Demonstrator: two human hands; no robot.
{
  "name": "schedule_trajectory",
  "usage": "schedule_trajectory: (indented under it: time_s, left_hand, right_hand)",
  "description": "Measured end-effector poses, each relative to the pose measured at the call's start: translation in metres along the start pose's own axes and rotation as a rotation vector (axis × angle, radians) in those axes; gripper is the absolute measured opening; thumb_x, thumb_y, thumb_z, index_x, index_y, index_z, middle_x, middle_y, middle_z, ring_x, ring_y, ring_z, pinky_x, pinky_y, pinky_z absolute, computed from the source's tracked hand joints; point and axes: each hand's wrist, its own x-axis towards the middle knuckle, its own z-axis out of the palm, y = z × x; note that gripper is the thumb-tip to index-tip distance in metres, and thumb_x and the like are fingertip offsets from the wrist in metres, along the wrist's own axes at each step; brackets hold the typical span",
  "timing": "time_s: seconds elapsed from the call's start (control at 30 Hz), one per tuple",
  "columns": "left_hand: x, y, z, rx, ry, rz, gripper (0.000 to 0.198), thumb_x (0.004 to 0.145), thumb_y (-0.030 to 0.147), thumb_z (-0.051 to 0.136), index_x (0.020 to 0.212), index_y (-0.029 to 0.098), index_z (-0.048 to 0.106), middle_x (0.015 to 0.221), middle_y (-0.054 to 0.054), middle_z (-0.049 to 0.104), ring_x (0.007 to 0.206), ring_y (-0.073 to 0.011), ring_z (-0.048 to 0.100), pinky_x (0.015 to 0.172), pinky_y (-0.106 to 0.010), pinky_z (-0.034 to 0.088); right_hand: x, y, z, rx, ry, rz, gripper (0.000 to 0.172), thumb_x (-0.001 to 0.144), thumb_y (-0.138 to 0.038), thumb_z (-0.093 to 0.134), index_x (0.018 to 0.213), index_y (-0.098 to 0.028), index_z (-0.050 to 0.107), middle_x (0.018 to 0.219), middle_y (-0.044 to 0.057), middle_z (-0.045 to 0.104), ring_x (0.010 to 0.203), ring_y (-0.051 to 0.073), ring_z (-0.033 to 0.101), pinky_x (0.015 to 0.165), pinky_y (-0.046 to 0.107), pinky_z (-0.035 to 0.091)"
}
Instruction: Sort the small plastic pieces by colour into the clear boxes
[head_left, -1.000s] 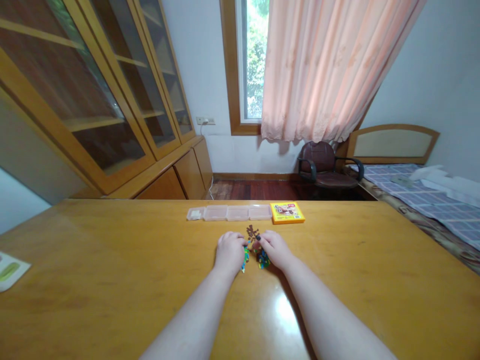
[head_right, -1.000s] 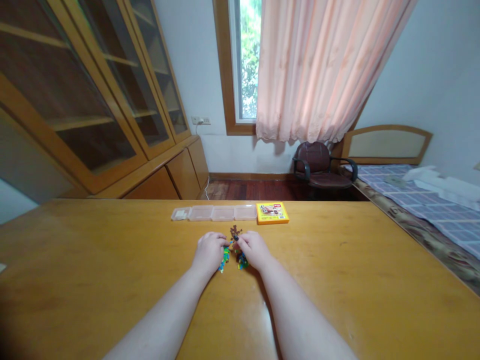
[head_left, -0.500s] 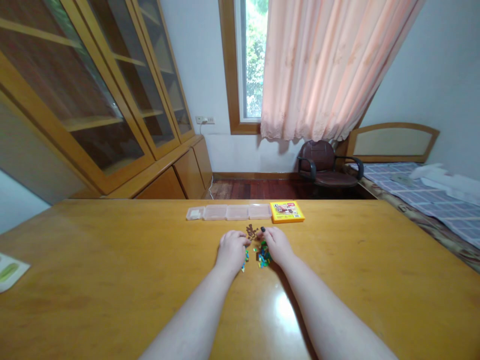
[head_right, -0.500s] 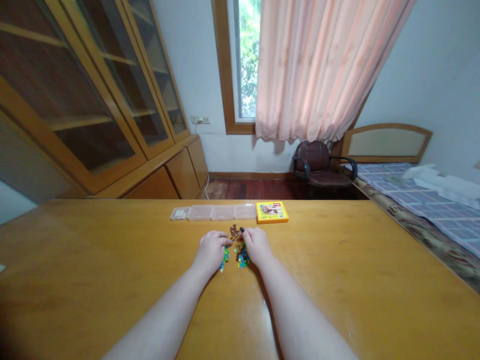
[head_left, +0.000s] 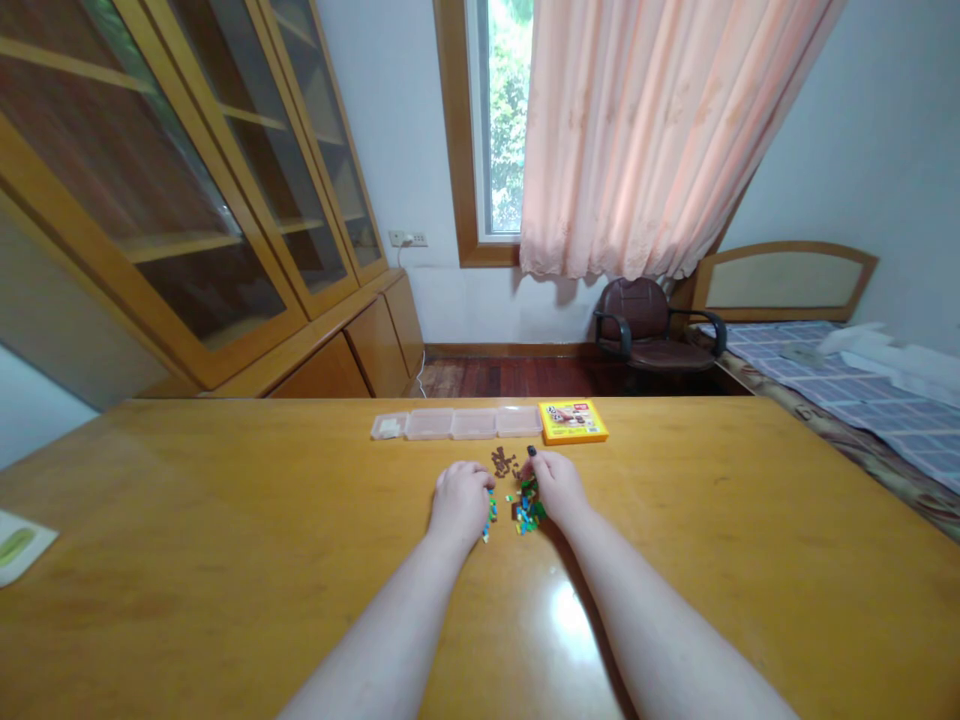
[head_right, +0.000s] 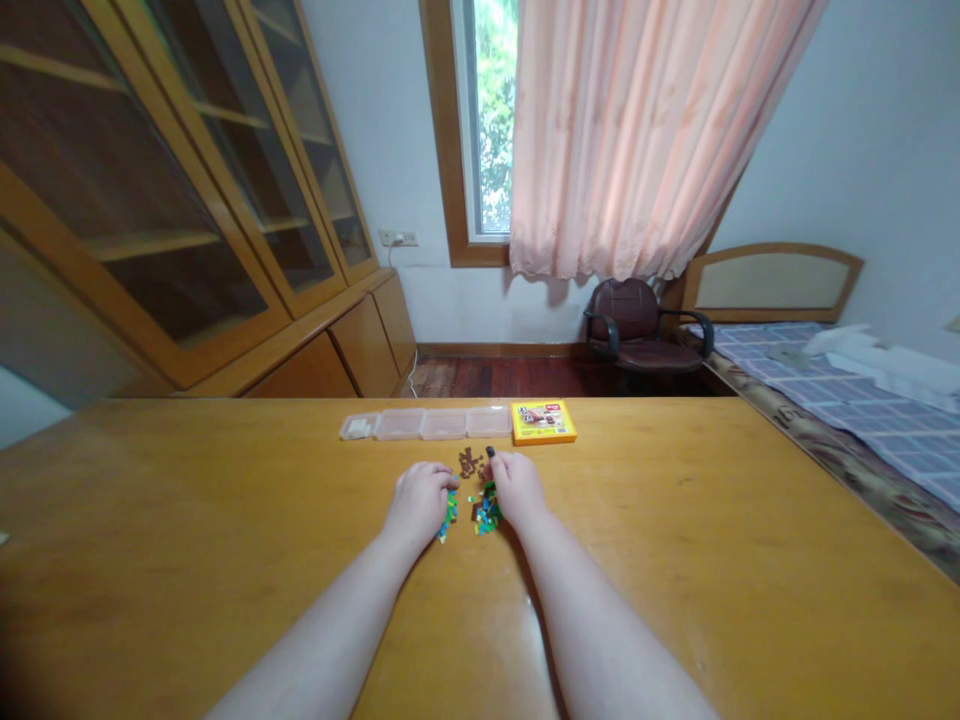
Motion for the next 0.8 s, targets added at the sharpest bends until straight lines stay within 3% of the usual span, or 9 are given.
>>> schedule_trajectory:
  time_s: [0.17, 0.3, 0.43, 0.6, 0.8]
  left_hand:
    - [-0.0002, 0.0005, -0.0008, -0.036, 0.028, 0.023, 0.027, 0.077, 0.011, 0.049, 0.086, 0.025, 0.071, 0.096, -0.002, 0.066, 0.096, -0.0195, 0.052, 0.089, -0.034, 0.038]
    - [-0.002, 0.0033, 0.0025, -0.129, 0.021, 0.172, 0.035, 0.078, 0.009, 0.047, 0.099, 0.028, 0.069, 0.107, -0.001, 0.063, 0.103, -0.0185, 0.05, 0.095, -0.035, 0.037]
    - [-0.0039, 0.005, 0.0069, -0.15, -0.06, 0.298, 0.037, 0.081, 0.011, 0.046, 0.103, 0.031, 0.068, 0.116, -0.002, 0.059, 0.108, -0.0194, 0.047, 0.098, -0.038, 0.036]
    - [-0.0034, 0.0029, 0.0082, -0.133, -0.047, 0.265, 0.034, 0.08, 0.011, 0.047, 0.097, 0.03, 0.07, 0.114, -0.002, 0.06, 0.109, -0.0205, 0.048, 0.099, -0.04, 0.035]
    - [-0.0055, 0.0049, 0.0051, -0.139, -0.052, 0.277, 0.042, 0.079, 0.012, 0.047, 0.113, 0.031, 0.062, 0.125, -0.003, 0.054, 0.115, -0.0211, 0.044, 0.102, -0.041, 0.032]
  right_hand:
    - [-0.0003, -0.0006, 0.0, -0.01, -0.016, 0.009, 0.043, 0.088, -0.031, 0.033, 0.059, -0.016, 0.06, 0.058, 0.003, 0.06, 0.058, 0.014, 0.054, 0.057, 0.023, 0.035]
    - [-0.0002, -0.0005, 0.0007, -0.032, -0.027, 0.005, 0.042, 0.088, -0.032, 0.033, 0.065, -0.016, 0.064, 0.065, 0.004, 0.064, 0.064, 0.015, 0.056, 0.06, 0.023, 0.036]
    - [0.0012, 0.0005, -0.0008, -0.077, -0.039, 0.045, 0.044, 0.088, -0.035, 0.033, 0.061, -0.017, 0.063, 0.063, 0.004, 0.064, 0.061, 0.015, 0.056, 0.059, 0.023, 0.035]
    - [0.0032, 0.0028, -0.0047, -0.09, 0.07, 0.159, 0.046, 0.088, -0.039, 0.031, 0.06, -0.018, 0.062, 0.06, 0.004, 0.063, 0.058, 0.015, 0.056, 0.055, 0.023, 0.035]
    - [0.0023, 0.0022, -0.0026, -0.002, 0.003, 0.102, 0.046, 0.087, -0.038, 0.032, 0.059, -0.017, 0.061, 0.058, 0.003, 0.063, 0.057, 0.015, 0.057, 0.055, 0.023, 0.037]
